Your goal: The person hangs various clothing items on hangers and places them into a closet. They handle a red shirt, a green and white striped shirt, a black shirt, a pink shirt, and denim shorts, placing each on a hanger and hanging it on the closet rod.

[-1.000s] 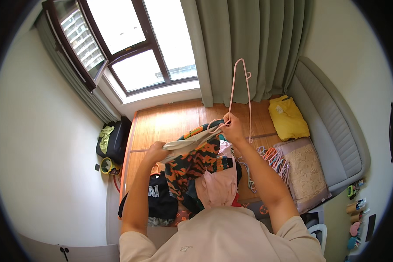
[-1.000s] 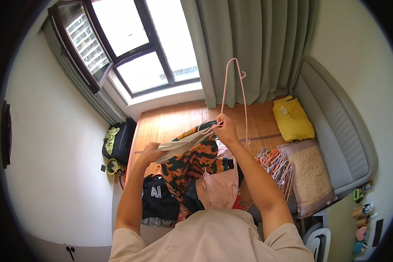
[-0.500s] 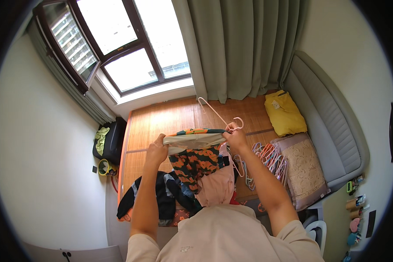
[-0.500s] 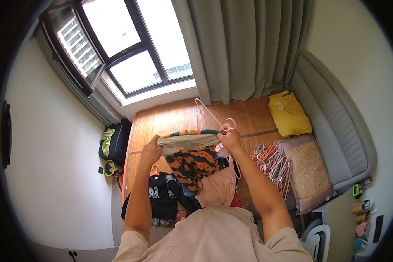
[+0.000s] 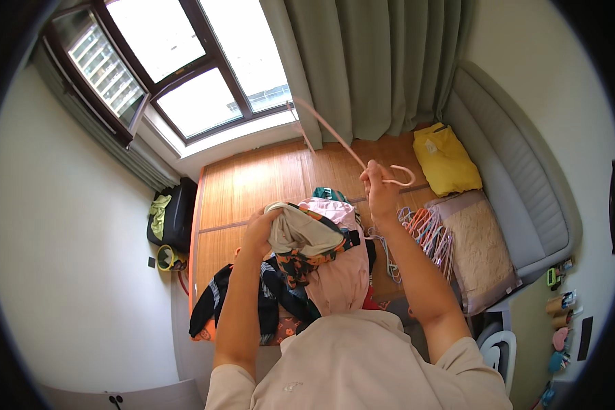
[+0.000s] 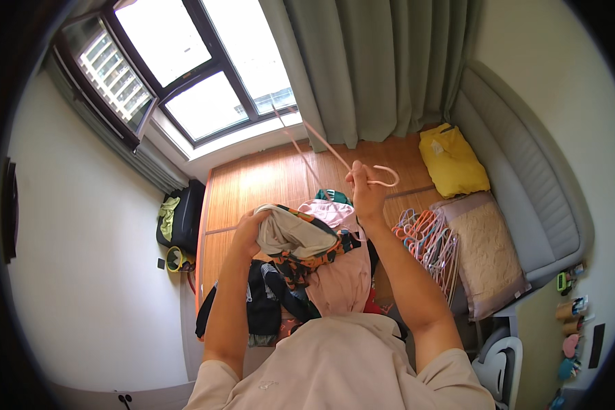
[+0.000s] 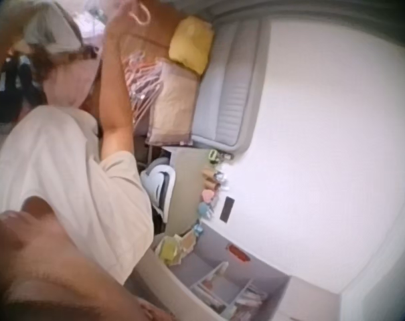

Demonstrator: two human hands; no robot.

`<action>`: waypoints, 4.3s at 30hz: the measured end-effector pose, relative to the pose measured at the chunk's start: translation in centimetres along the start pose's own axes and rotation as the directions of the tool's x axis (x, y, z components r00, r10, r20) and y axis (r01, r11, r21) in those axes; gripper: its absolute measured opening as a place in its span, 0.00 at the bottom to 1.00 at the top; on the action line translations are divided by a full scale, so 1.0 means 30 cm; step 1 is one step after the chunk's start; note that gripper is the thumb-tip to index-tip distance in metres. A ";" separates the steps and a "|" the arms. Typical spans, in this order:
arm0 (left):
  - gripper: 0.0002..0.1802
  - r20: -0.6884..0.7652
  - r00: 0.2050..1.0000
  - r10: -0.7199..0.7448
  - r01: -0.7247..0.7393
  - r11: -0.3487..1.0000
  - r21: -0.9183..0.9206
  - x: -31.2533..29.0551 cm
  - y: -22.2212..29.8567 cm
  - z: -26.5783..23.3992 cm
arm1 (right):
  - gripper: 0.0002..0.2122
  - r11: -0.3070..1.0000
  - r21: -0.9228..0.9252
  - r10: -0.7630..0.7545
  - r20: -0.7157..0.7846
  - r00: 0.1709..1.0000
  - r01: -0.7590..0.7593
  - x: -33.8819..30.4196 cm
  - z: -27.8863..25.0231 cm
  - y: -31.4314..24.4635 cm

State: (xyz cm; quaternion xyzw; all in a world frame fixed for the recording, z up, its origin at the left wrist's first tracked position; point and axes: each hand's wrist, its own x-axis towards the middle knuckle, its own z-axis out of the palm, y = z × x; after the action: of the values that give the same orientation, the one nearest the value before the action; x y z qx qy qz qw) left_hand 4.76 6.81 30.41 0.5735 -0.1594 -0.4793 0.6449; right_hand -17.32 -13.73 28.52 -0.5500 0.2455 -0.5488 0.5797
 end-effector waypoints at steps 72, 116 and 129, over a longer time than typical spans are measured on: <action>0.31 0.269 0.900 0.344 -0.436 0.672 0.599 -0.131 0.231 -0.007 | 0.14 0.724 -0.631 0.385 0.704 0.596 0.278 -0.035 0.065 -0.085; 0.12 0.308 0.799 0.517 -0.562 0.459 0.688 -0.156 0.193 -0.172 | 0.14 0.884 -0.413 0.154 0.700 0.698 0.220 0.008 0.062 -0.355; 0.09 0.128 0.633 0.764 -0.495 0.271 0.826 -0.279 0.226 -0.318 | 0.10 0.794 -0.473 0.236 0.820 0.522 0.383 0.066 0.110 -0.316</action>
State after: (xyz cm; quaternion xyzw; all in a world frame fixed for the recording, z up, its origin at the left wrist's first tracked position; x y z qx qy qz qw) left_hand 10.80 18.32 36.56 0.7473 -0.4748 0.0413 0.4630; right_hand -17.30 -12.35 38.65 -0.9094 0.0668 -0.1262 0.3907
